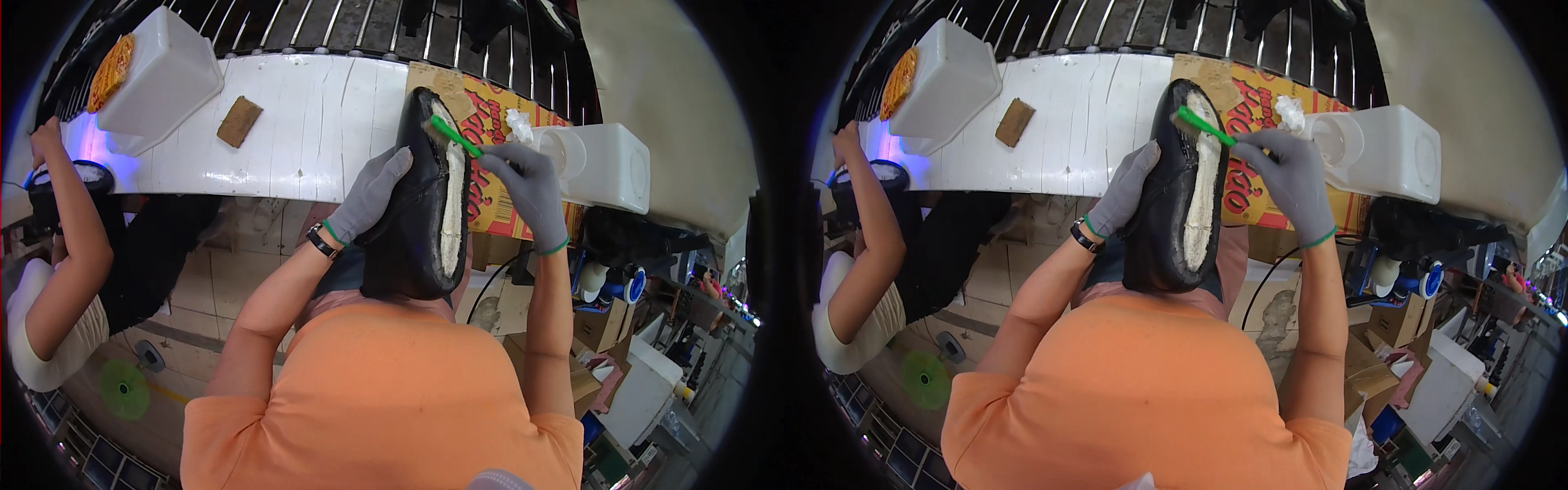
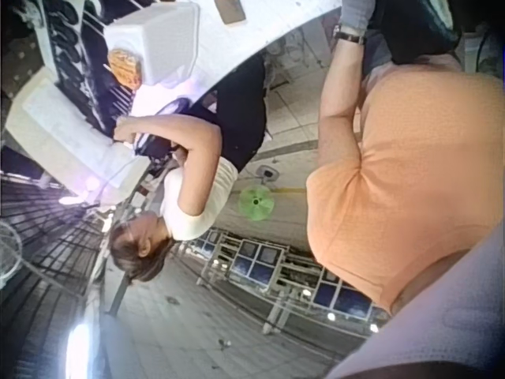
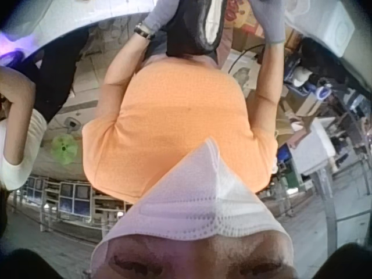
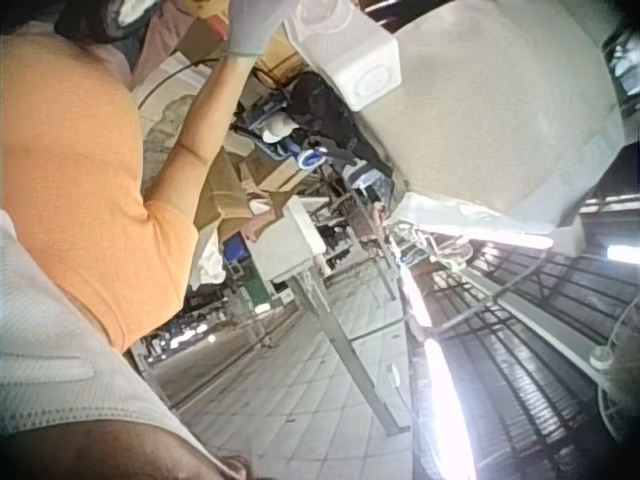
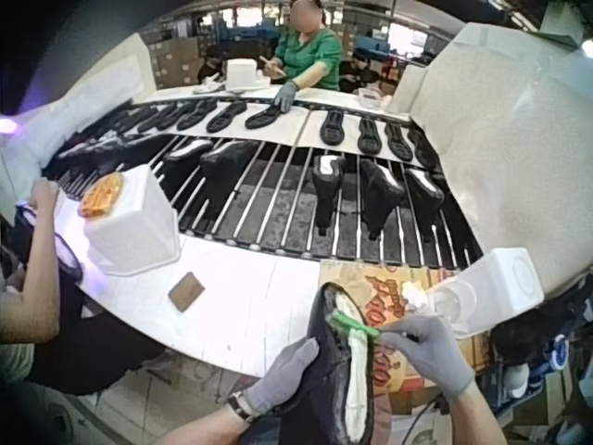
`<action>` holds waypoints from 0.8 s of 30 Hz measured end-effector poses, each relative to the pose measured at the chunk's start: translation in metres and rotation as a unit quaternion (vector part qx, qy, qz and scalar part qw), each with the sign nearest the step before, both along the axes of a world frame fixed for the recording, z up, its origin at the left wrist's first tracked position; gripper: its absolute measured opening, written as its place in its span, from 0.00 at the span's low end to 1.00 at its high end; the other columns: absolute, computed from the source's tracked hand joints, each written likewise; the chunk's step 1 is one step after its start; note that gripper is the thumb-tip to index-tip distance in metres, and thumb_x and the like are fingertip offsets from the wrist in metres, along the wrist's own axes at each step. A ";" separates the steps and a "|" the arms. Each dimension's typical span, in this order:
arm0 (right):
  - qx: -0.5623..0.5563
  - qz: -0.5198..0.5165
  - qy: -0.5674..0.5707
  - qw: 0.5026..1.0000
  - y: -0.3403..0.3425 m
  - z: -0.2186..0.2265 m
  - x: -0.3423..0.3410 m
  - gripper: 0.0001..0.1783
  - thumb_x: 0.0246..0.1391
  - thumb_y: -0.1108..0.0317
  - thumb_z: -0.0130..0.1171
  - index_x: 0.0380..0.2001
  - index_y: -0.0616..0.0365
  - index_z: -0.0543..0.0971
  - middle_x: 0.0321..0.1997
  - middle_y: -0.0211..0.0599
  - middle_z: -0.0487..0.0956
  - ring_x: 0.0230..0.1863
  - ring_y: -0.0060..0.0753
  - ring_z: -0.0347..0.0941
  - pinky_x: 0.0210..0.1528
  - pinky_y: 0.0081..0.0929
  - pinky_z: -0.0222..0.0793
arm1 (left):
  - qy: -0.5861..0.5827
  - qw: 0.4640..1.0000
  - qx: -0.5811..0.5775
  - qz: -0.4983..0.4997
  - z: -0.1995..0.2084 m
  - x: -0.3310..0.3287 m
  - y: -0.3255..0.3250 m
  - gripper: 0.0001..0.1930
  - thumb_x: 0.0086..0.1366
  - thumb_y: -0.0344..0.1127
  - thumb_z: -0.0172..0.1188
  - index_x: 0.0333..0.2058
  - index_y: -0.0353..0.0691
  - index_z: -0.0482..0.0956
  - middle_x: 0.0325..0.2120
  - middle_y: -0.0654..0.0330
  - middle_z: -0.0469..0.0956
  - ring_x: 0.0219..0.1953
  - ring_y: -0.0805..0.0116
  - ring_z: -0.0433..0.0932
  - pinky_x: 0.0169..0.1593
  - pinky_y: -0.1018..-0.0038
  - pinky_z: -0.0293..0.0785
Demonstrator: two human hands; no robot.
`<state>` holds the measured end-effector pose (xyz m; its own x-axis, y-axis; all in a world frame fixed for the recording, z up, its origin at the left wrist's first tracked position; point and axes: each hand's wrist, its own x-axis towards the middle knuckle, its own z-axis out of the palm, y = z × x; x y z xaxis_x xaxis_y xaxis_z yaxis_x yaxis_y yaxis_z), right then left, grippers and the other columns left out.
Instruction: The person is applying a white adhesive or cleaning liquid to the soles and edges of black shoes using a green toothbrush.
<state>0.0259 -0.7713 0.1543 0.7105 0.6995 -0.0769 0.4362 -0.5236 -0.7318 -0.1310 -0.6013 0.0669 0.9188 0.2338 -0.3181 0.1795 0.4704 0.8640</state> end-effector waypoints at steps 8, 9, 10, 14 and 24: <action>-0.046 0.057 -0.066 0.995 0.042 -0.019 0.054 0.13 0.51 0.60 0.64 0.34 0.57 0.85 0.25 0.38 0.81 0.26 0.29 0.76 0.33 0.26 0.69 | -0.016 1.000 -0.001 -0.004 0.002 0.000 0.002 0.30 0.72 0.54 0.46 0.53 0.27 0.71 0.44 0.57 0.77 0.45 0.74 0.73 0.51 0.75 0.70; -0.041 0.053 -0.070 0.995 0.046 -0.021 0.059 0.13 0.51 0.60 0.64 0.33 0.57 0.85 0.25 0.38 0.82 0.26 0.29 0.75 0.33 0.26 0.69 | -0.016 1.000 -0.001 -0.004 0.002 0.000 0.003 0.30 0.72 0.54 0.46 0.53 0.27 0.71 0.44 0.57 0.77 0.45 0.74 0.73 0.51 0.75 0.70; -0.035 0.050 -0.074 0.995 0.049 -0.023 0.062 0.13 0.50 0.60 0.64 0.33 0.58 0.85 0.26 0.38 0.82 0.26 0.28 0.75 0.33 0.26 0.69 | -0.012 1.000 -0.002 -0.006 0.002 0.000 0.003 0.30 0.72 0.54 0.46 0.53 0.27 0.71 0.44 0.58 0.77 0.45 0.74 0.73 0.51 0.75 0.70; 0.002 0.105 -0.004 0.995 0.048 -0.018 0.071 0.14 0.49 0.62 0.66 0.34 0.61 0.85 0.26 0.35 0.82 0.26 0.23 0.74 0.32 0.23 0.68 | -0.019 0.999 0.030 0.010 0.002 -0.002 0.005 0.30 0.72 0.54 0.46 0.52 0.27 0.71 0.43 0.58 0.77 0.45 0.74 0.73 0.51 0.76 0.70; -0.067 0.153 0.134 0.977 0.020 0.021 0.054 0.10 0.48 0.67 0.68 0.33 0.62 0.86 0.23 0.25 0.79 0.24 0.11 0.63 0.25 0.16 0.58 | 0.004 0.999 -0.036 0.013 -0.006 -0.003 0.002 0.29 0.72 0.54 0.45 0.50 0.28 0.73 0.41 0.59 0.78 0.42 0.76 0.74 0.49 0.76 0.71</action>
